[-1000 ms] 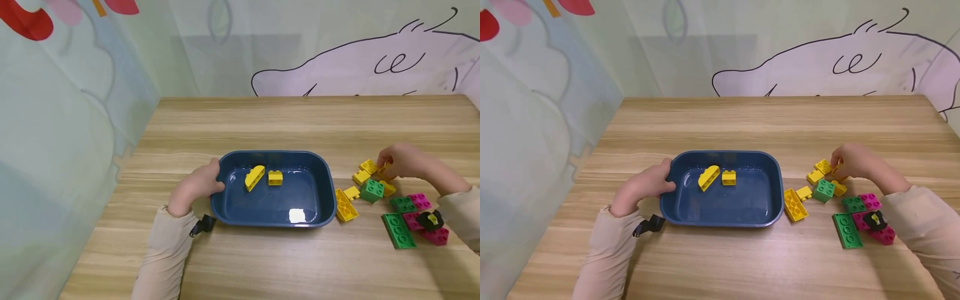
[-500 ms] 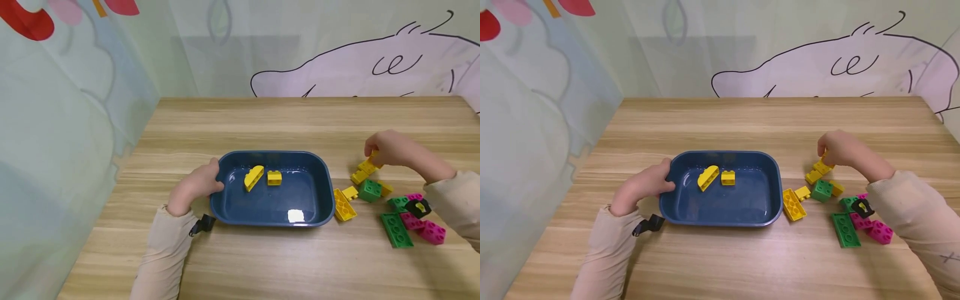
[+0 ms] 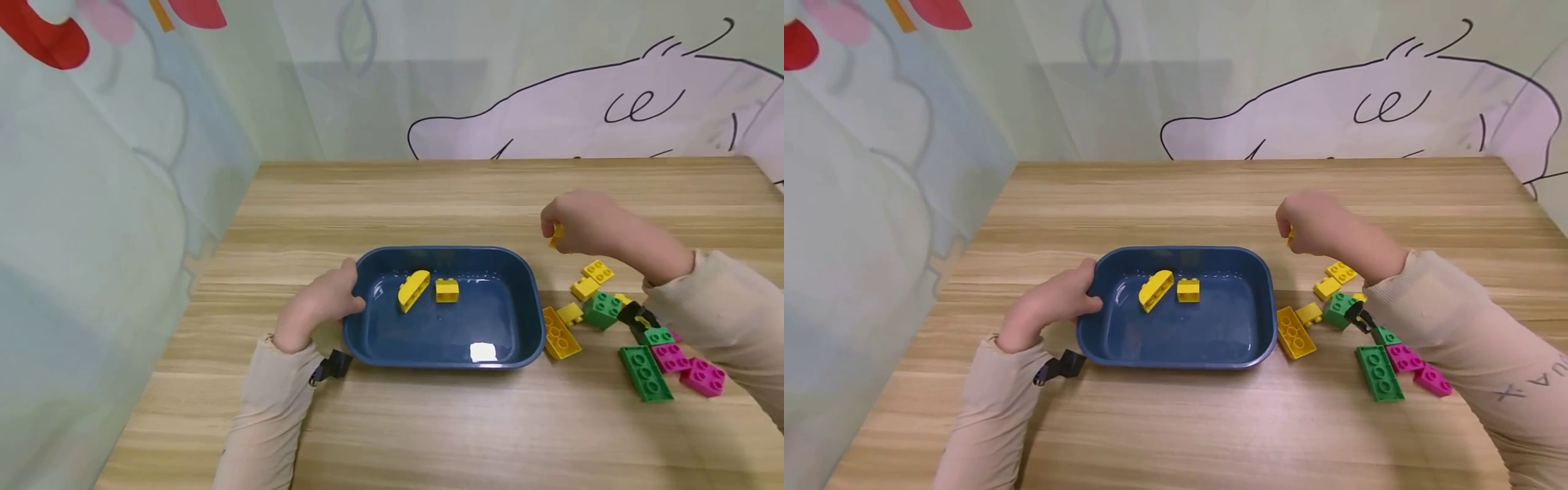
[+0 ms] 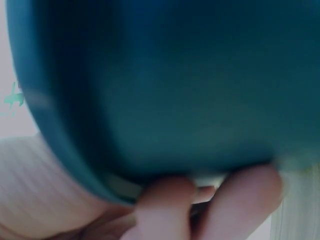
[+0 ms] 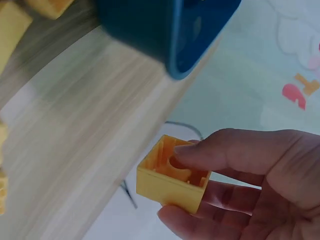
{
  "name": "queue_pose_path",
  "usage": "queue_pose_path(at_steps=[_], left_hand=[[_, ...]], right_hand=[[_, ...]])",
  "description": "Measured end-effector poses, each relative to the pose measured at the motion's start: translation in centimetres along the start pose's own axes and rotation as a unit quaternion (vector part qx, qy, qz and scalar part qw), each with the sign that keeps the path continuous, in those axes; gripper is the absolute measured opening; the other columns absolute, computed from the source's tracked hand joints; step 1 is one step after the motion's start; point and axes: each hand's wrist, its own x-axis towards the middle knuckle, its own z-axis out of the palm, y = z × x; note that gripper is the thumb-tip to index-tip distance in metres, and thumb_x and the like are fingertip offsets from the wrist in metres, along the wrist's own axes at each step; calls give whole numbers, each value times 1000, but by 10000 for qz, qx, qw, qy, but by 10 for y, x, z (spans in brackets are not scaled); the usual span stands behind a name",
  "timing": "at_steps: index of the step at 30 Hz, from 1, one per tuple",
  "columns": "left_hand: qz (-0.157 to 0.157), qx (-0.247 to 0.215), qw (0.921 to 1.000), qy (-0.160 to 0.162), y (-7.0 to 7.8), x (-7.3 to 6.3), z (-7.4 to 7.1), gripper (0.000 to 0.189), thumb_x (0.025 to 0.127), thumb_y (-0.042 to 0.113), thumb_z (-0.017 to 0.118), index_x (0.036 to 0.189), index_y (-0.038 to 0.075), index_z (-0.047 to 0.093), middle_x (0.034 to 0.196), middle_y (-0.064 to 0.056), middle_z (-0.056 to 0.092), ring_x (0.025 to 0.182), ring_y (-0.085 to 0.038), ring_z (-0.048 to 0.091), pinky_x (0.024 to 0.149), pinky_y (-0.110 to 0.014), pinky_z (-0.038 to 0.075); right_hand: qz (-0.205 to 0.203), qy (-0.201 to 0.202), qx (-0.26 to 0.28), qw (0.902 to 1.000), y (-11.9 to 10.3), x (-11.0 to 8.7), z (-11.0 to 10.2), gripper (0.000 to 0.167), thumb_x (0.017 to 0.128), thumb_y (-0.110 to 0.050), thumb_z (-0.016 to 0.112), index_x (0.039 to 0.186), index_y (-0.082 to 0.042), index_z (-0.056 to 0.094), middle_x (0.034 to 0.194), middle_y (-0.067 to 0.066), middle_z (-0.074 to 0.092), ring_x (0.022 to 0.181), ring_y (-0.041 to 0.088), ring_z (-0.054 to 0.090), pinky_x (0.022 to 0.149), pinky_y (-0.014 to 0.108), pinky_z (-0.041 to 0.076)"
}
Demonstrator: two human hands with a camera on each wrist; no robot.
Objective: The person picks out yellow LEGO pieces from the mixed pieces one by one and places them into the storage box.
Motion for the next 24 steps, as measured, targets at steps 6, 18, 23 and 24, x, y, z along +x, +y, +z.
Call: queue_pose_path(at_steps=[6,18,23,24], left_hand=[[1,51,10000,34,-2,2,0,62,88,3,54,134,-19,19,89,-22,60,57,-22,59,58,-29,47],[20,36,10000,57,1,3,1,60,88,3,55,132,-18,22,91,-23,61,57,-23,60,57,-29,47],[9,84,9999,58,1,3,1,69,87,2,54,136,-21,13,102,-28,58,57,-22,60,58,-29,48],[1,92,9999,58,1,3,1,70,87,2,54,136,-21,11,103,-29,58,57,-22,60,58,-29,47]], right_hand=[[-181,43,9,9998,-18,7,-5,17,66,6,76,76,-4,68,80,8,65,69,24,54,63,38,50],[-571,-44,-113,9983,-45,21,-5,16,67,4,78,77,-4,68,79,8,66,66,22,53,63,35,51],[-747,-108,-171,9970,-55,25,-3,15,67,4,77,75,-4,67,78,7,65,67,22,53,64,35,50],[-795,-108,-179,9966,-56,26,-3,15,67,5,77,75,-4,67,78,7,65,67,22,53,64,35,50]])
